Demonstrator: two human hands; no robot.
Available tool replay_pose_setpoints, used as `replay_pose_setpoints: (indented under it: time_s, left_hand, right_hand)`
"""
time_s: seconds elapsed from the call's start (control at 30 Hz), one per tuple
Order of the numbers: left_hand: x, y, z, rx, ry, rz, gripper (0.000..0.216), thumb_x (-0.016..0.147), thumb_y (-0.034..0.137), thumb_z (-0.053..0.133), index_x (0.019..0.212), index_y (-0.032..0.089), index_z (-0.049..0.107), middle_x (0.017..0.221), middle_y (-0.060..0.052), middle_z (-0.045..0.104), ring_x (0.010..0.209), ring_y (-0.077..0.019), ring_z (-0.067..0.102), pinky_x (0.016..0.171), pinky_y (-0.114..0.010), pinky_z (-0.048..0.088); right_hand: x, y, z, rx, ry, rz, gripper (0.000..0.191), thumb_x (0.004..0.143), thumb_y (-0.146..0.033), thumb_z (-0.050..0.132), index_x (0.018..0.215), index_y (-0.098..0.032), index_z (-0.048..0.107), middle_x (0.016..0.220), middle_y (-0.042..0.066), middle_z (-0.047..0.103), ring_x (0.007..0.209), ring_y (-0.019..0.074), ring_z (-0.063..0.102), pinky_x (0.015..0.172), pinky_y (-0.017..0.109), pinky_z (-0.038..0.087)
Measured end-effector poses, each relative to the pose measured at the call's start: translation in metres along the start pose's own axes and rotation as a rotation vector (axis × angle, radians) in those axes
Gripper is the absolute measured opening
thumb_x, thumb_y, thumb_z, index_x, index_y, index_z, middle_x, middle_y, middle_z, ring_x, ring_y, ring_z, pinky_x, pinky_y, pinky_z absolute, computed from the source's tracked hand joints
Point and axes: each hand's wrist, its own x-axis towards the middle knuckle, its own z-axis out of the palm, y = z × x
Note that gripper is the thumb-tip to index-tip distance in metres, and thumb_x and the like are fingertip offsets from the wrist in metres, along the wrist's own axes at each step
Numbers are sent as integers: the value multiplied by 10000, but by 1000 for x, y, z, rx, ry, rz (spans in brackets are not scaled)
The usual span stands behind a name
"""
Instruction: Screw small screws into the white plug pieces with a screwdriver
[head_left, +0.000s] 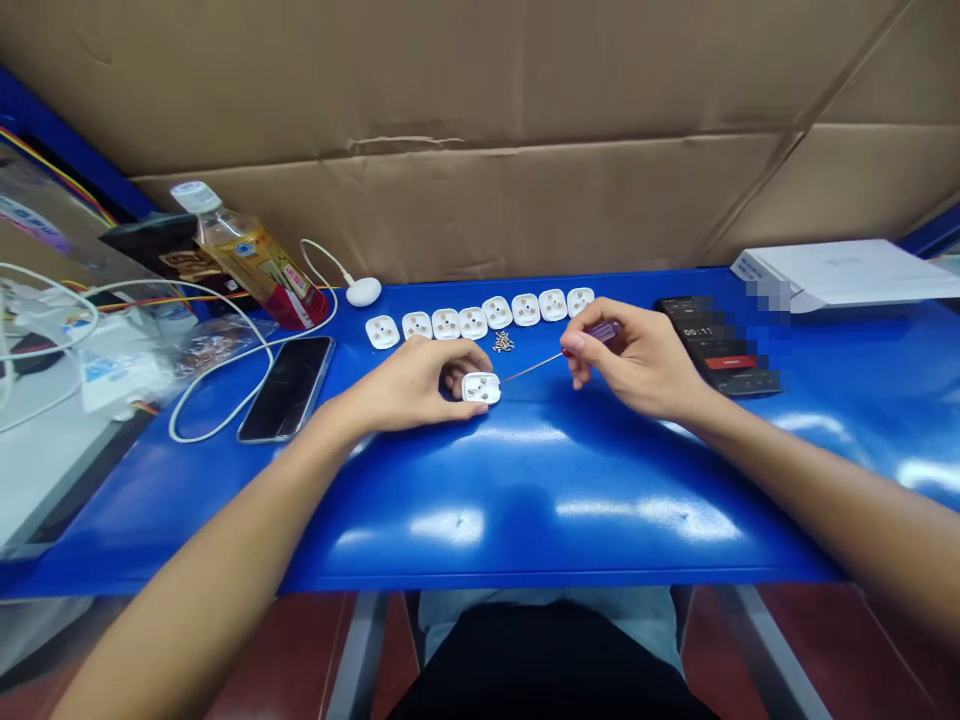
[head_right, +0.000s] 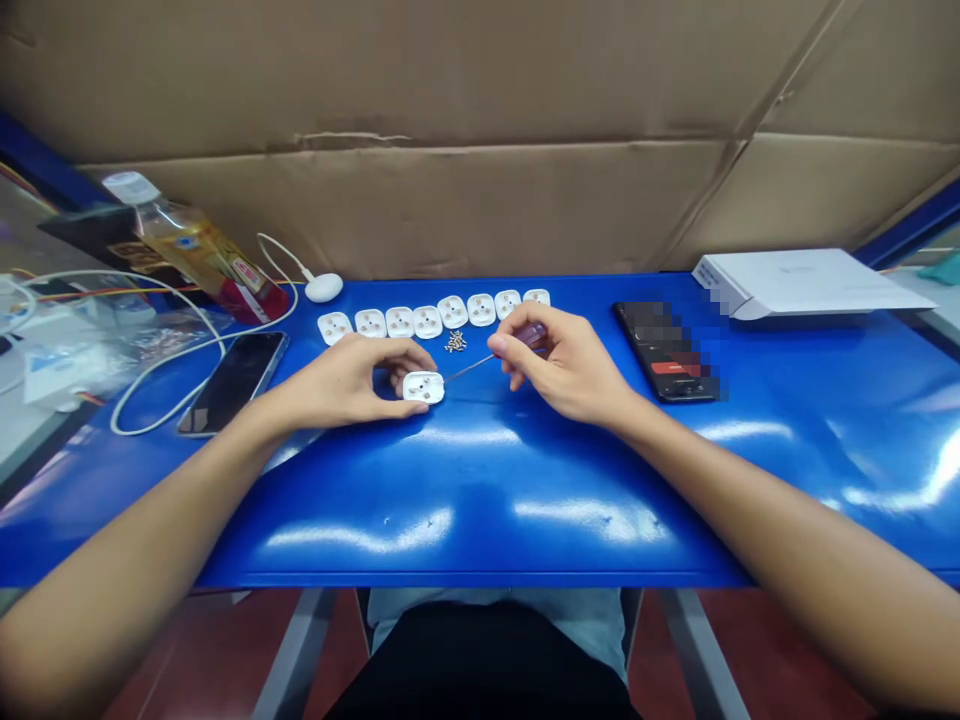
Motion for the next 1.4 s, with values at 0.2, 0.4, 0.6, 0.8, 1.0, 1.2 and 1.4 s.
replay_pose_setpoints:
  time_s: [0.2, 0.4, 0.6, 0.8, 1.0, 1.2, 1.4]
  left_hand:
    - [5, 1, 7, -61, 23, 17, 389, 883, 520, 795, 1113, 206, 784, 874, -30, 749, 775, -182, 672, 701, -285, 503]
    - [5, -2, 8, -53, 20, 7, 559, 822, 566, 852, 1264, 234, 775, 939, -40, 756, 829, -201, 670, 730, -294, 512]
    - [6, -3, 6, -53, -1, -13, 481, 852, 532, 837, 1224, 230, 795, 967, -47, 777, 851, -207, 693, 736, -297, 518]
    - [6, -2, 8, -83, 28, 8, 478, 850, 506, 849, 1236, 228, 801, 1076, -75, 805, 920, -232, 718, 792, -327, 550]
    - [6, -2, 12, -100, 37, 22, 502, 871, 526, 830, 1274, 231, 787, 1088, -66, 800, 881, -211, 690, 756, -317, 514]
    - [7, -5, 13, -104, 37, 46, 492, 879, 533, 822, 1269, 236, 787, 1061, -47, 795, 816, -180, 646, 723, -293, 482]
    - [9, -3, 19, -115, 61, 66, 453, 880, 500, 830, 1226, 209, 798, 985, -44, 779, 765, -163, 603, 719, -290, 463]
  right_hand:
    - [-3, 3, 3, -66, -71, -72, 268, 1021, -514, 657, 995, -248, 663, 840, 11, 721, 698, 171, 704, 686, 332, 577]
    - [-2, 6, 0, -109, -74, -90, 254, 1035, -492, 639, 985, -244, 662, 814, 3, 710, 718, 180, 699, 725, 343, 549]
    - [-1, 9, -2, -91, -61, -86, 266, 1025, -500, 650, 969, -241, 658, 827, 2, 714, 688, 171, 697, 704, 334, 546]
    - [-1, 6, -2, -135, -38, -67, 253, 1009, -495, 669, 964, -246, 658, 893, 24, 754, 673, 176, 697, 662, 339, 543]
    - [-3, 4, 0, -204, 68, -8, 262, 980, -510, 695, 932, -255, 657, 797, 12, 748, 594, 175, 659, 578, 341, 509]
    - [-3, 1, 0, -323, 72, -88, 215, 995, -442, 665, 909, -246, 644, 840, 37, 765, 708, 208, 707, 651, 349, 516]
    - [-4, -2, -6, -738, 18, -205, 424, 1039, -549, 552, 769, -238, 652, 588, 29, 653, 521, 204, 587, 575, 360, 354]
